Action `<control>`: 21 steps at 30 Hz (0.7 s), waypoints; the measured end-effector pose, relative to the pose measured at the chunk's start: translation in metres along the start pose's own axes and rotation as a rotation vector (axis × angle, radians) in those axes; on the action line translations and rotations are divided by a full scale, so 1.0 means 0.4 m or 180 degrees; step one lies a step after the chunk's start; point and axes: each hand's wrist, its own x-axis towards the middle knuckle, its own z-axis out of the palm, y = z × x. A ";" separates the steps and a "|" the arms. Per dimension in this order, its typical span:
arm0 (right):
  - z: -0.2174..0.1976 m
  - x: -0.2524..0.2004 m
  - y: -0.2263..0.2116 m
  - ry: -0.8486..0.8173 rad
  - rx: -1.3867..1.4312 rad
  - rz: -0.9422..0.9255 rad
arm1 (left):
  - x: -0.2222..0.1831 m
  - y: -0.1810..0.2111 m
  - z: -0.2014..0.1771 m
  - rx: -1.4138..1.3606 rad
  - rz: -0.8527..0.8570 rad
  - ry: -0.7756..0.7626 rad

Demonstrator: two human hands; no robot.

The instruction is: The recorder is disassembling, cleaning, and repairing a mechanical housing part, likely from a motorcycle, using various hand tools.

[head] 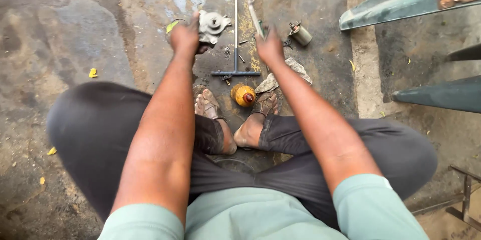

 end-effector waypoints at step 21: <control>-0.044 -0.042 0.269 0.0155 -0.1091 0.1184 | 0.194 -0.239 0.131 0.1047 -0.0194 0.1224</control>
